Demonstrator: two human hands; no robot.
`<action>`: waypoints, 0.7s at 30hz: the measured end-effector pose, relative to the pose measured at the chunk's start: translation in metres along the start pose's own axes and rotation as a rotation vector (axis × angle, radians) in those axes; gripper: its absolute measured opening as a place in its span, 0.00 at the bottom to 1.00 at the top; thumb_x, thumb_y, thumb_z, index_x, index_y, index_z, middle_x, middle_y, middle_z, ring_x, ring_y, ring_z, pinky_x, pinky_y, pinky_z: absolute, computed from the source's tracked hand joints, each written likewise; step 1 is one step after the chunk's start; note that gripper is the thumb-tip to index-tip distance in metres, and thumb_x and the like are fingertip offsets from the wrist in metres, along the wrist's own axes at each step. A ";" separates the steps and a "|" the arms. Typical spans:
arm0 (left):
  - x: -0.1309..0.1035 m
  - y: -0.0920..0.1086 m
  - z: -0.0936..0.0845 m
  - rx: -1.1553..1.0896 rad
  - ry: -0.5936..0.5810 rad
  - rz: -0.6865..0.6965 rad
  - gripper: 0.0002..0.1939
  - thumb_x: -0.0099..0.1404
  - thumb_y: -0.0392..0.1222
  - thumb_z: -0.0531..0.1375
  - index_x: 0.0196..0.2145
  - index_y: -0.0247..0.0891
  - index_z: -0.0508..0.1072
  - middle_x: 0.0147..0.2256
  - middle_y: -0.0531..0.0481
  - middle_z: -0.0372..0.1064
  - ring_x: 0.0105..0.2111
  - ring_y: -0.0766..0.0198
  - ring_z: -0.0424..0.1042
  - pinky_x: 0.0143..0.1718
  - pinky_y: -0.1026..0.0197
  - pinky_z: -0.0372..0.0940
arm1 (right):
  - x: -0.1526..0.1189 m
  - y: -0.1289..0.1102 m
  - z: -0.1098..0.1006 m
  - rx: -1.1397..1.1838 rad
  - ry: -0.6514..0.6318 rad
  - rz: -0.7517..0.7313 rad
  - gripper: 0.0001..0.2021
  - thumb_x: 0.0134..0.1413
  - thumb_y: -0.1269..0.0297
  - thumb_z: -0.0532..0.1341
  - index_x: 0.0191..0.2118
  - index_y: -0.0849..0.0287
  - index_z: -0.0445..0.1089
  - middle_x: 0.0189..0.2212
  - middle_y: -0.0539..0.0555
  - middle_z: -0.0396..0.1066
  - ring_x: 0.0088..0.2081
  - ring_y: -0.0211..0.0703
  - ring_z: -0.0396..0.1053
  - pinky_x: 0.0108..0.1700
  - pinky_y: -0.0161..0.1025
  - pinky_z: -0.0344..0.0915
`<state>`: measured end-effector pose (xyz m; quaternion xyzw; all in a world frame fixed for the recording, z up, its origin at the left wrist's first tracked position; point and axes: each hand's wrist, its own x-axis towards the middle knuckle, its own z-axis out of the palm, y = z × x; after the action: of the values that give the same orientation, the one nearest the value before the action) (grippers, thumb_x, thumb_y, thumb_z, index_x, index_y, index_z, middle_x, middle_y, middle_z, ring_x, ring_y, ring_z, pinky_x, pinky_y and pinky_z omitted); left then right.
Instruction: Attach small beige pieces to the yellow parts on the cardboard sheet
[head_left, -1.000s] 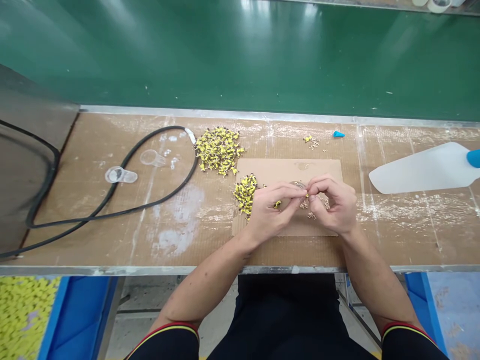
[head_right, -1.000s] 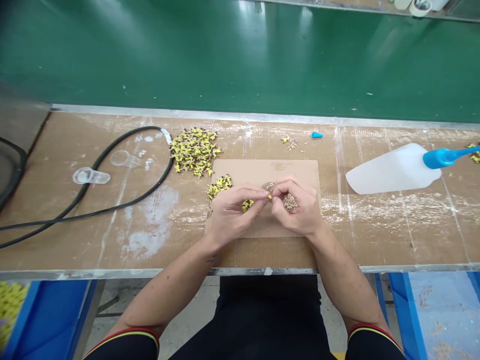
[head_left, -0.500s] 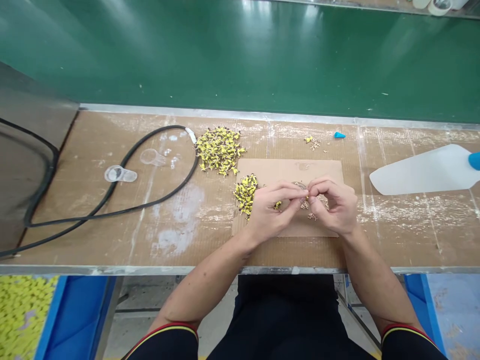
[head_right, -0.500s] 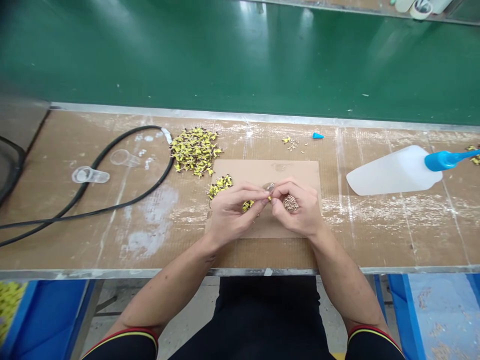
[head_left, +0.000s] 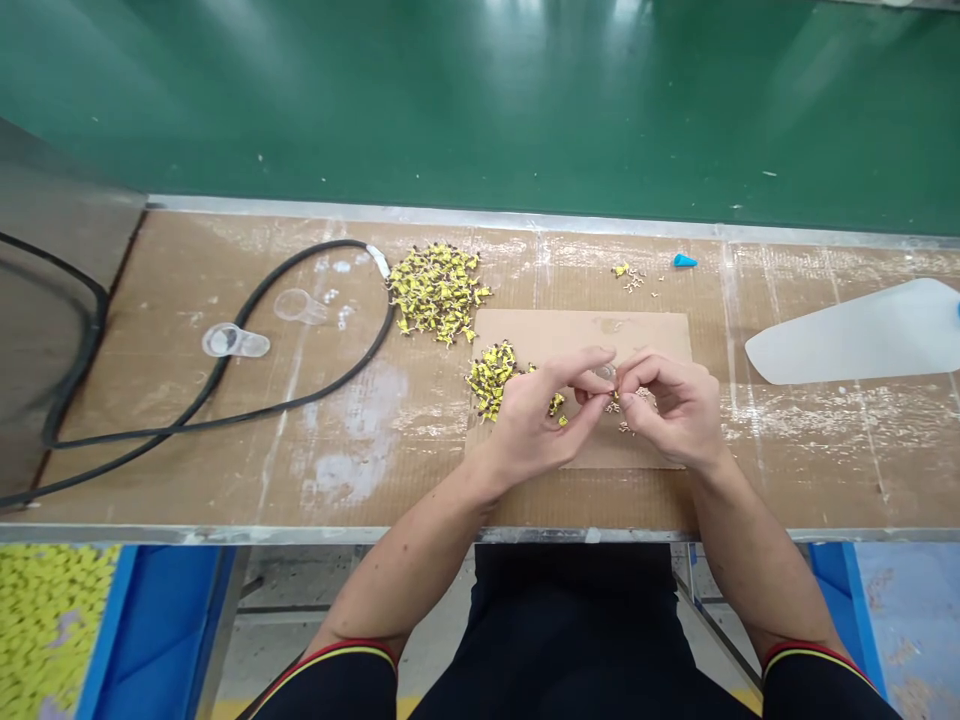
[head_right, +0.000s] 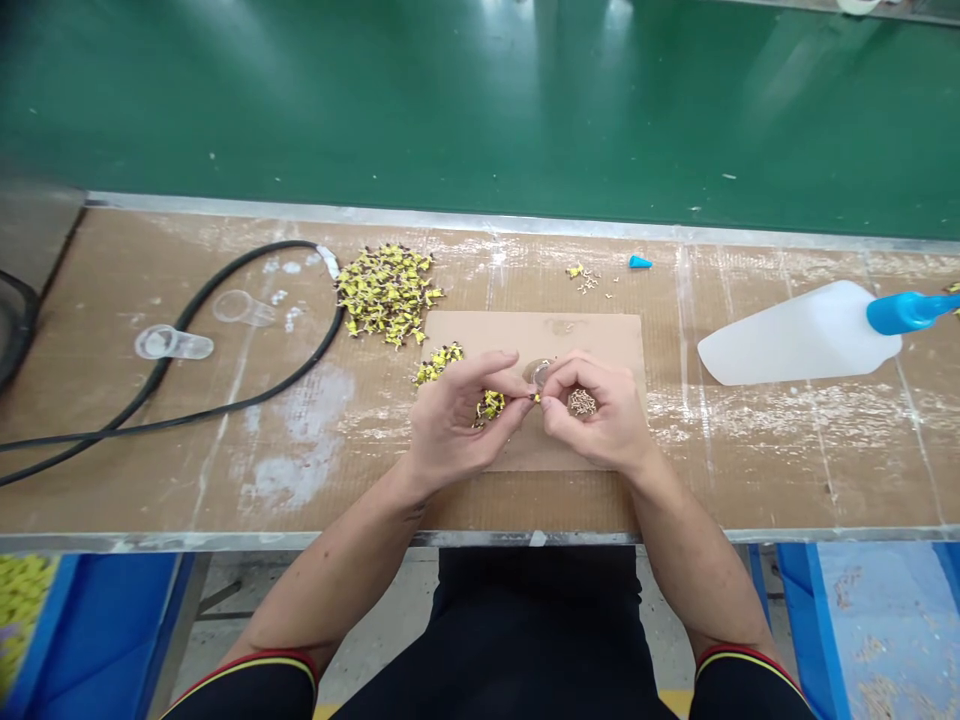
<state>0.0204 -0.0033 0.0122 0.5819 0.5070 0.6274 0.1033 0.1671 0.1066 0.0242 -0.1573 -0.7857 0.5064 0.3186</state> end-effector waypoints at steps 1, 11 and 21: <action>-0.001 0.000 0.000 -0.014 0.005 -0.009 0.27 0.67 0.27 0.63 0.61 0.41 0.67 0.35 0.52 0.78 0.33 0.68 0.79 0.42 0.66 0.76 | 0.000 0.000 0.000 0.005 -0.002 0.007 0.07 0.54 0.76 0.63 0.30 0.55 0.70 0.28 0.49 0.72 0.31 0.39 0.71 0.34 0.38 0.68; -0.005 0.000 0.005 -0.028 0.021 0.029 0.32 0.69 0.28 0.62 0.66 0.45 0.59 0.34 0.55 0.73 0.34 0.68 0.77 0.43 0.63 0.76 | 0.001 -0.004 0.003 0.085 0.002 0.051 0.08 0.52 0.77 0.62 0.28 0.55 0.69 0.28 0.48 0.72 0.31 0.37 0.71 0.33 0.37 0.67; -0.007 0.000 0.005 -0.048 0.005 -0.051 0.30 0.69 0.30 0.63 0.64 0.45 0.61 0.33 0.56 0.74 0.31 0.69 0.77 0.41 0.65 0.75 | 0.003 -0.006 0.002 0.073 -0.016 0.099 0.08 0.50 0.76 0.62 0.27 0.56 0.68 0.26 0.48 0.72 0.30 0.38 0.71 0.33 0.37 0.68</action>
<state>0.0266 -0.0061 0.0070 0.5645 0.5066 0.6382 0.1319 0.1643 0.1043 0.0301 -0.1800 -0.7605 0.5512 0.2923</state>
